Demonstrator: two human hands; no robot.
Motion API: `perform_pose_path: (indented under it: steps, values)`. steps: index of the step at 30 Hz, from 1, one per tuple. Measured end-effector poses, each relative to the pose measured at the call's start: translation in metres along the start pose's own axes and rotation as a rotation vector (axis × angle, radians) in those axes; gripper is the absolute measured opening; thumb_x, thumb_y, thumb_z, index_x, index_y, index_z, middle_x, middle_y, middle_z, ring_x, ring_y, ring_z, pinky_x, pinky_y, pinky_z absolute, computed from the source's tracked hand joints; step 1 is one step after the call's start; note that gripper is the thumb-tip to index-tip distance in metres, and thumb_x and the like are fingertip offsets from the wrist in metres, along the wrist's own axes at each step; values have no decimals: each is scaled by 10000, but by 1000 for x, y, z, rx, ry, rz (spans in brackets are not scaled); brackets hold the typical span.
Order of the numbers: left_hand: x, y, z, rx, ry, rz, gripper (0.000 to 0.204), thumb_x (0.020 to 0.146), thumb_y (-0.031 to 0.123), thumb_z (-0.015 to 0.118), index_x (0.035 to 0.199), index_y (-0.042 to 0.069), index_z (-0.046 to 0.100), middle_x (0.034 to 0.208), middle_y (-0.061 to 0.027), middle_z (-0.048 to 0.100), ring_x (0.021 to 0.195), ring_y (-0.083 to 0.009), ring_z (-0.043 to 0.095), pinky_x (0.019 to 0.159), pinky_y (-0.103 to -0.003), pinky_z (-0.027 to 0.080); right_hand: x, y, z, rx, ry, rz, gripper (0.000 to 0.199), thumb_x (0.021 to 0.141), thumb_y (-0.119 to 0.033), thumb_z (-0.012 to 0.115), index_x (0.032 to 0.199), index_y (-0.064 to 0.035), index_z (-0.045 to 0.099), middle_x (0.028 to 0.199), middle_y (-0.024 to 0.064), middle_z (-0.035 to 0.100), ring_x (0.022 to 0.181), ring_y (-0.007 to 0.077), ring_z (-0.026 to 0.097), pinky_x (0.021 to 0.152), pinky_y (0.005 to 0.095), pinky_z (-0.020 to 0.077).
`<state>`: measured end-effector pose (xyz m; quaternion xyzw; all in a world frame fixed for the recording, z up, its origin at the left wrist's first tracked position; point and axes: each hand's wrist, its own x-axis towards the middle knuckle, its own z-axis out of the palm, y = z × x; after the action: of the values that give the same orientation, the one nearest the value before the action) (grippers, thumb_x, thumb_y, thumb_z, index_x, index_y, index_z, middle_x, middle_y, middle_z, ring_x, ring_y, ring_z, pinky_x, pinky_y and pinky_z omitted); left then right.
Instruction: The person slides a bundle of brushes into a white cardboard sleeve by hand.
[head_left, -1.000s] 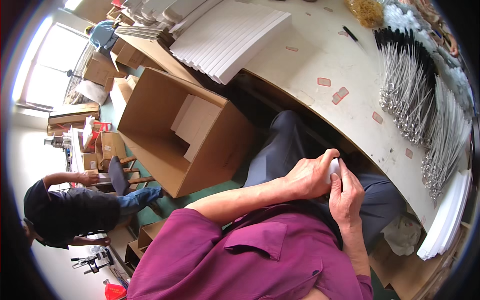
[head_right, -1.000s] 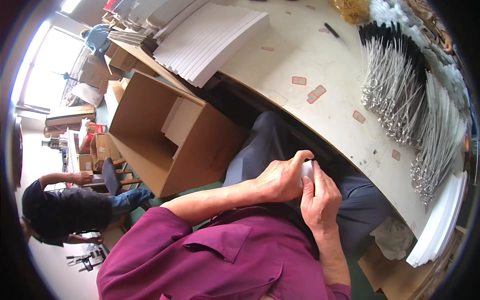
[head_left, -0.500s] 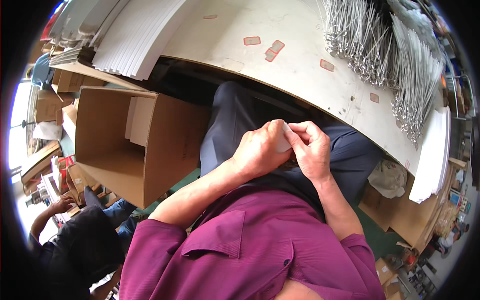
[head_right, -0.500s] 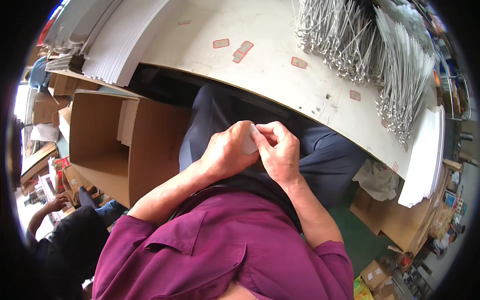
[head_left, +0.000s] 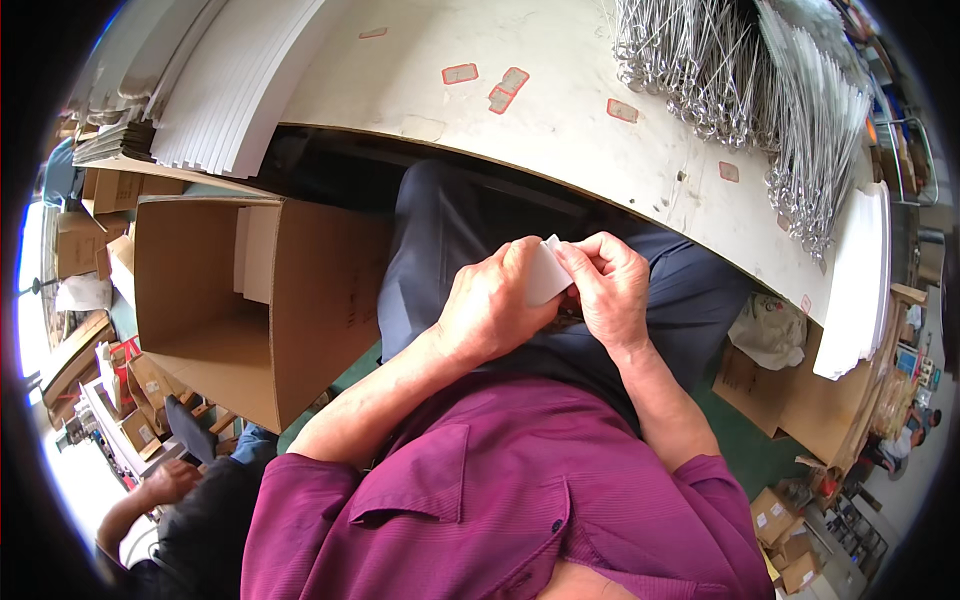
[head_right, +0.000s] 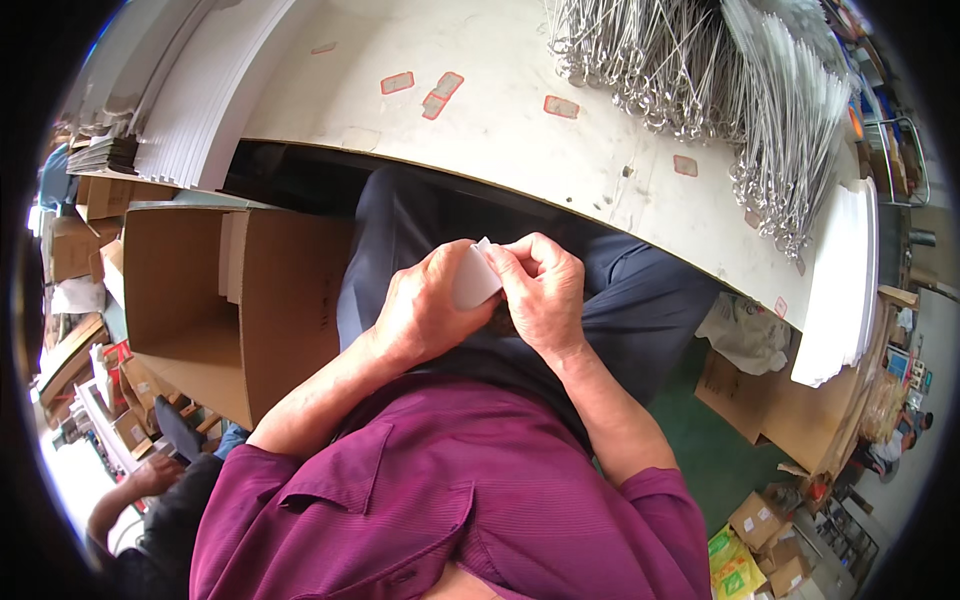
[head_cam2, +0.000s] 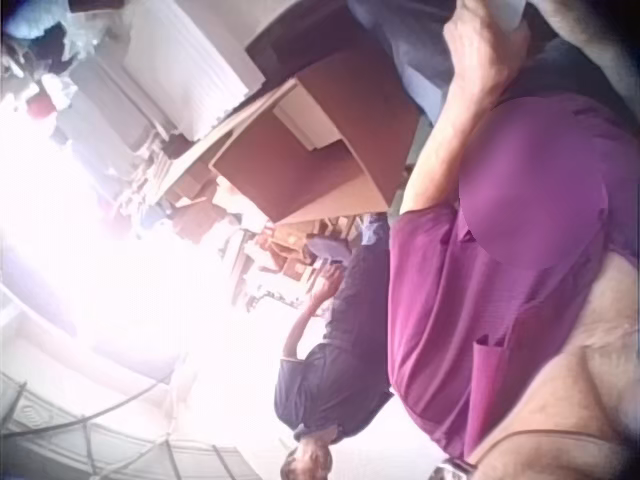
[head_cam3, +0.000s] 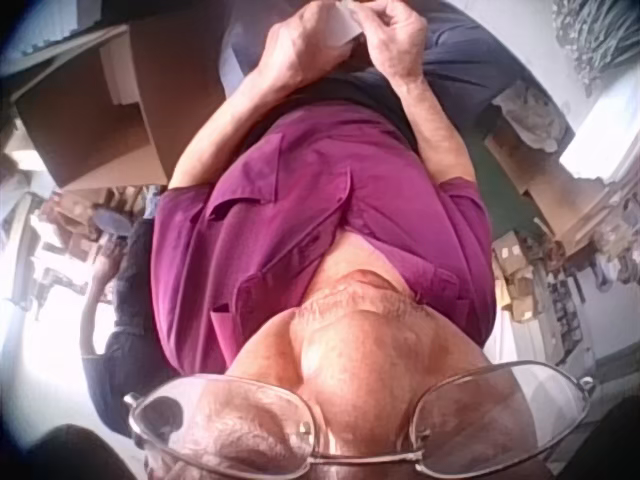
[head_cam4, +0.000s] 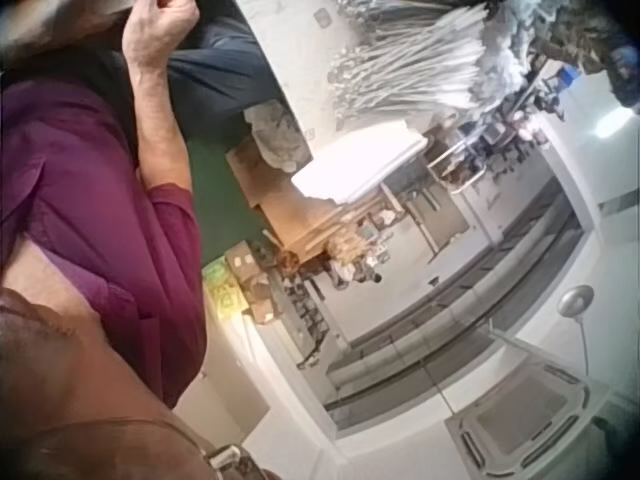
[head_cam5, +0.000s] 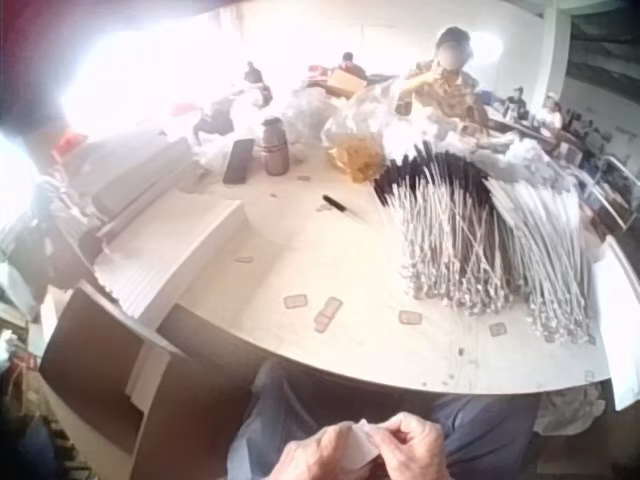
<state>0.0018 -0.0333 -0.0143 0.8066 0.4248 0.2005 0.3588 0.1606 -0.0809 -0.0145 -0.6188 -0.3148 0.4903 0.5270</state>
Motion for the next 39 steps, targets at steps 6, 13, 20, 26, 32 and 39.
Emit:
perform_pose_path:
  steps: [6, 13, 20, 26, 32, 39]
  values:
    - [0, -2, -4, -52, 21, -38, 556, 759, 231, 863, 1194, -2, 607, 1045, -213, 728, 897, -379, 746, 752, -452, 617, -6, 6, 14, -267, 103, -302, 173, 965, -108, 742, 855, 17, 698, 695, 53, 698, 643, 46, 615, 570, 255, 492]
    - [-3, -1, 2, 30, -14, -42, 588, 766, 242, 859, 1236, -5, 607, 1098, -221, 723, 948, -380, 742, 795, -450, 620, -5, 6, 4, -122, 67, -45, 159, 957, -102, 742, 867, 29, 733, 722, 14, 705, 674, 24, 592, 597, 236, 496]
    - [-4, -5, 1, 28, -16, -40, 581, 763, 238, 855, 1231, -6, 612, 1111, -223, 723, 952, -379, 742, 799, -449, 622, -1, -3, 8, -180, 47, -14, 147, 948, -110, 752, 880, 19, 741, 725, 37, 728, 661, 30, 605, 592, 244, 507]
    - [-9, -9, -1, 4, 51, -9, 587, 756, 221, 859, 1237, -3, 609, 1090, -214, 724, 936, -379, 744, 783, -441, 620, -8, 4, 17, -389, 43, -268, 148, 948, -125, 751, 936, 22, 748, 753, 109, 734, 673, 101, 674, 620, 258, 531]
    - [-4, -11, -1, -70, 11, -45, 576, 768, 226, 849, 1241, 10, 602, 1079, -210, 720, 945, -387, 736, 787, -443, 616, -17, 17, 11, -238, -49, -308, 328, 952, -173, 751, 1228, 1, 715, 921, 142, 722, 817, 222, 719, 724, 311, 562]
    - [-1, -13, -4, -84, -49, -95, 565, 781, 190, 792, 1263, -1, 570, 1097, -244, 708, 951, -434, 719, 813, -486, 604, -25, 16, 17, -305, -107, -279, 458, 968, -144, 726, 1385, 9, 614, 1082, 189, 749, 842, 182, 717, 759, 310, 565]
